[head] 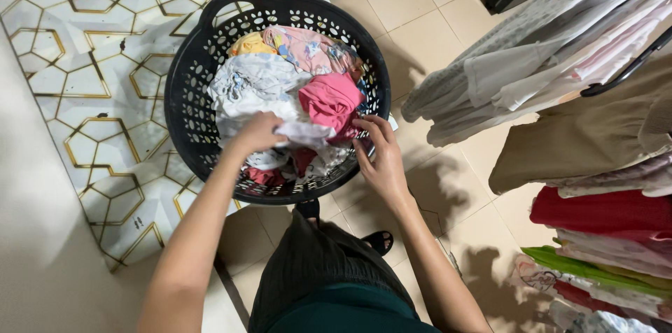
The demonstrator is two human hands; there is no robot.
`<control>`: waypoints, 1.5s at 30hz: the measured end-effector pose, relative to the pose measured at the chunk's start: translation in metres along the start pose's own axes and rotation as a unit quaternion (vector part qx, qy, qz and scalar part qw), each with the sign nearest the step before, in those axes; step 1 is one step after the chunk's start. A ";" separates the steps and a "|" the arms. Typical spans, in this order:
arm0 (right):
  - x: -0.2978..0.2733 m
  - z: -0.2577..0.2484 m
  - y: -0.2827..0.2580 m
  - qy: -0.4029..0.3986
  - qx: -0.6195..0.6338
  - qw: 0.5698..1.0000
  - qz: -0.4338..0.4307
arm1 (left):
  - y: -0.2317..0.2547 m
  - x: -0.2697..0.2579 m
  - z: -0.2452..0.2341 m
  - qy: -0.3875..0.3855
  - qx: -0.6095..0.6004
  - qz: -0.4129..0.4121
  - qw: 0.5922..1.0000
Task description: The person repeatedly picks clothes from a laundry basket, unfolds them, places them on hangers, and hangs them on a clothing rack. The process is repeated for multiple items, including shirts and other garments.
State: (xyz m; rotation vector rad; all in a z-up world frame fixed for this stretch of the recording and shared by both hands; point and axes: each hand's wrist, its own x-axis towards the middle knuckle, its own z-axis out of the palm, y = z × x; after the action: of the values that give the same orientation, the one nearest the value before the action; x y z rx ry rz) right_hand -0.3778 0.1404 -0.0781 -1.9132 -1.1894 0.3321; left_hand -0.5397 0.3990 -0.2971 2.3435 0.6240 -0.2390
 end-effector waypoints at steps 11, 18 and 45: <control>0.013 0.040 0.009 -0.090 0.014 0.994 0.058 | 0.038 -0.069 -0.142 0.290 -0.254 0.041 0.922; 0.005 0.077 0.018 -0.203 -0.119 0.972 0.005 | 0.055 -0.063 -0.149 0.381 0.032 -0.020 0.924; 0.006 0.074 0.014 -0.150 -0.142 0.977 0.058 | -0.011 0.036 0.060 -0.153 0.135 0.006 0.979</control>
State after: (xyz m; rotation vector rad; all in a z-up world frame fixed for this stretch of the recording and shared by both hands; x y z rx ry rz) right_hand -0.4105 0.1806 -0.1331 -2.2436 -1.3833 0.5546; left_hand -0.5137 0.3798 -0.3604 2.4937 0.4485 -0.7024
